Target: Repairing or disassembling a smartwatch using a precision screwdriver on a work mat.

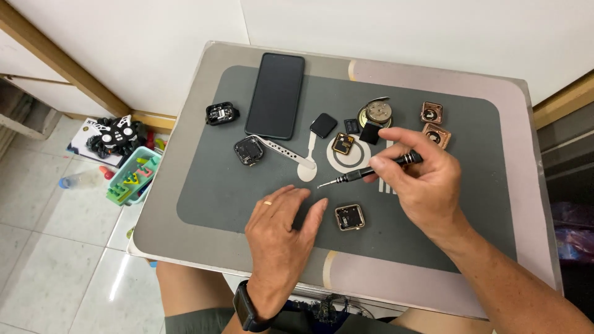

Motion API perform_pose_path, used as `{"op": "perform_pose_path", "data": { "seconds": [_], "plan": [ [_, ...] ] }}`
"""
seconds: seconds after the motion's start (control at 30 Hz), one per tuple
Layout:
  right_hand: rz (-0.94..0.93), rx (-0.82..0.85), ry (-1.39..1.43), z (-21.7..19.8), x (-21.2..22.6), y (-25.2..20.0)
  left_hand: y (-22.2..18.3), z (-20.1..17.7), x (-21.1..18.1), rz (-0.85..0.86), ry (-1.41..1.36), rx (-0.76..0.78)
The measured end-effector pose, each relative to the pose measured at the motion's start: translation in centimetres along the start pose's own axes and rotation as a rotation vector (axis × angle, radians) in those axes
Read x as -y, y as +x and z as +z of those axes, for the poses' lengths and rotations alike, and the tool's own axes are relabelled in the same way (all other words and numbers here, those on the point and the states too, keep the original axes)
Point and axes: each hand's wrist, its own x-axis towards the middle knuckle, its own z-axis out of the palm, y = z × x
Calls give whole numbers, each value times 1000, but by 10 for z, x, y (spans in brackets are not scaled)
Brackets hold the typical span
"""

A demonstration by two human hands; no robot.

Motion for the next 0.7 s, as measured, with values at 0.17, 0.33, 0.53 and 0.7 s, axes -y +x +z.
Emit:
{"op": "perform_pose_path", "data": {
  "seconds": [0.17, 0.33, 0.53, 0.7],
  "plan": [
    [-62, 43, 4, 0, 0, -4, 1, 2, 1, 26, 11, 16],
    [-108, 86, -11, -1, 1, -6, 0, 2, 3, 32, -21, 35],
    [-188, 104, -44, -3, 4, -6, 0, 0, 3, 59, -80, 47],
    [-244, 78, -94, -7, 6, -8, 1, -2, 2, 64, -104, 57]
  ]
}}
